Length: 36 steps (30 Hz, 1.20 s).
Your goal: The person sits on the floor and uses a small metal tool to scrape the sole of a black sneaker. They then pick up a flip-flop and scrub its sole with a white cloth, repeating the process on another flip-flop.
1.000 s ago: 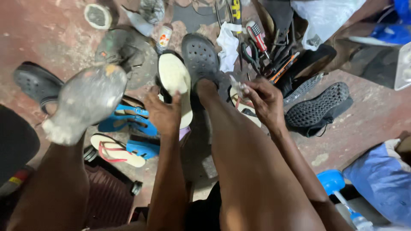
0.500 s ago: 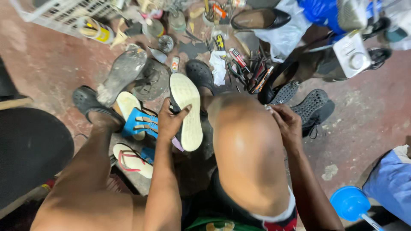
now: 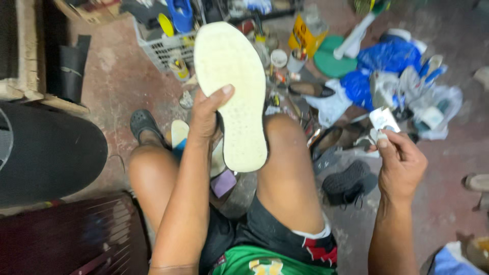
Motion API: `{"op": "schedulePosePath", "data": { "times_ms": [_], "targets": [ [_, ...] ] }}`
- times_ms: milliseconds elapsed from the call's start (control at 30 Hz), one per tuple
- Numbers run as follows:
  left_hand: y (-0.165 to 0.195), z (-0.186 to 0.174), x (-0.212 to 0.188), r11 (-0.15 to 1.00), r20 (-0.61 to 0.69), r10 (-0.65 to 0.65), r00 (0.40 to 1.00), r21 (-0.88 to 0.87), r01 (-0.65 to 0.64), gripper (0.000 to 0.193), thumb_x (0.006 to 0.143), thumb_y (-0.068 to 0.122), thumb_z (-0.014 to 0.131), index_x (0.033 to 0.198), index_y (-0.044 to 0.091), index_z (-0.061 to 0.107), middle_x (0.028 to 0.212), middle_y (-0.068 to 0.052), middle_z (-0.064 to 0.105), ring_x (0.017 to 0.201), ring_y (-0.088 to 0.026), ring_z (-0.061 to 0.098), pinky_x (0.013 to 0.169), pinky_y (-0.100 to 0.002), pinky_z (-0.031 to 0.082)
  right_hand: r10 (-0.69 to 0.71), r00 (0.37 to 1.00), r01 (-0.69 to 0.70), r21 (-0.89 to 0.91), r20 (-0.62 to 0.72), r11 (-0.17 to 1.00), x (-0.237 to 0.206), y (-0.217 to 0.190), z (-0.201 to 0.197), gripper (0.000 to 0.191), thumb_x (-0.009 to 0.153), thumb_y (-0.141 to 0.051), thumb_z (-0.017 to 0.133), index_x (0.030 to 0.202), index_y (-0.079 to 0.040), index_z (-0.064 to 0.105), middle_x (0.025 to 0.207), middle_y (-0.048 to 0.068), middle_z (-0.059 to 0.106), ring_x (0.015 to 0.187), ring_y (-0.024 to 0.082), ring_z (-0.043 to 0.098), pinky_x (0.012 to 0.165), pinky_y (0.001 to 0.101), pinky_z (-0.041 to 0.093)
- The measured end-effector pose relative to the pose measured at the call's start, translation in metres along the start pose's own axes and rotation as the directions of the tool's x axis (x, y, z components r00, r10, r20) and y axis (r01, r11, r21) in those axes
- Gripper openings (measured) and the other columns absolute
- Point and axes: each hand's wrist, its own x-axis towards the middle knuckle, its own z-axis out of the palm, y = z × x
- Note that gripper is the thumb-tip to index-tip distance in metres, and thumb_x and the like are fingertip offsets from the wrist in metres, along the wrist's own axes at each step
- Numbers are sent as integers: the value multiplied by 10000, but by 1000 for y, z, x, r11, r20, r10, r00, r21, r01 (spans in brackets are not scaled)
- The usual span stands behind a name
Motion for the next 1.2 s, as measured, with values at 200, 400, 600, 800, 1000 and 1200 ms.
{"op": "schedulePosePath", "data": {
  "times_ms": [200, 400, 600, 800, 1000, 1200],
  "targets": [
    [2, 6, -1, 991, 33, 131, 991, 29, -132, 527, 914, 151, 690, 1379, -31, 524, 1204, -155, 686, 1026, -222, 706, 912, -357, 578, -125, 984, 137, -93, 123, 986, 6, -62, 40, 164, 1042, 72, 673, 1206, 81, 682, 1029, 95, 677, 835, 117, 645, 763, 198, 509],
    [-9, -12, 0, 966, -83, 255, 963, -29, -258, 412, 1075, 330, 522, 1291, -15, 589, 1143, -110, 701, 988, -156, 682, 880, -299, 551, -321, 807, 478, -228, 495, 848, 14, -98, 137, 237, 901, -7, 783, 1132, -6, 733, 1059, 106, 713, 920, 192, 675, 738, 268, 509],
    [-18, -21, 8, 890, -239, 349, 906, 387, -241, 381, 1091, 320, 528, 1145, -40, 641, 1045, -92, 672, 977, -132, 590, 900, -304, 497, -450, 627, 672, -150, 636, 725, 18, -101, 231, 134, 920, -39, 767, 1039, -15, 710, 998, 131, 685, 918, 312, 689, 805, 382, 543],
    [-16, -33, 10, 838, -391, 432, 813, 507, -202, 361, 1048, 333, 531, 1030, -13, 635, 915, -114, 651, 882, -187, 568, 856, -347, 486, -400, 383, 756, -34, 832, 653, 0, -90, 246, 127, 882, -55, 735, 996, -53, 681, 940, 122, 676, 869, 338, 683, 734, 400, 547],
    [-20, -36, 11, 821, -527, 356, 772, 570, 11, 426, 1001, 412, 573, 974, -8, 643, 855, -165, 666, 809, -261, 612, 802, -391, 507, -333, 535, 701, -187, 776, 688, 6, -90, 255, 102, 929, -67, 733, 1009, -58, 671, 956, 131, 666, 883, 343, 681, 749, 404, 551],
    [-22, -41, 18, 856, -527, 388, 756, 511, -83, 441, 968, 441, 579, 1038, 19, 684, 888, -164, 728, 843, -264, 669, 821, -396, 517, -342, 390, 715, -47, 855, 698, -4, -100, 255, 123, 957, -111, 735, 1044, -57, 668, 953, 121, 658, 868, 326, 675, 720, 406, 542]
  ]
}}
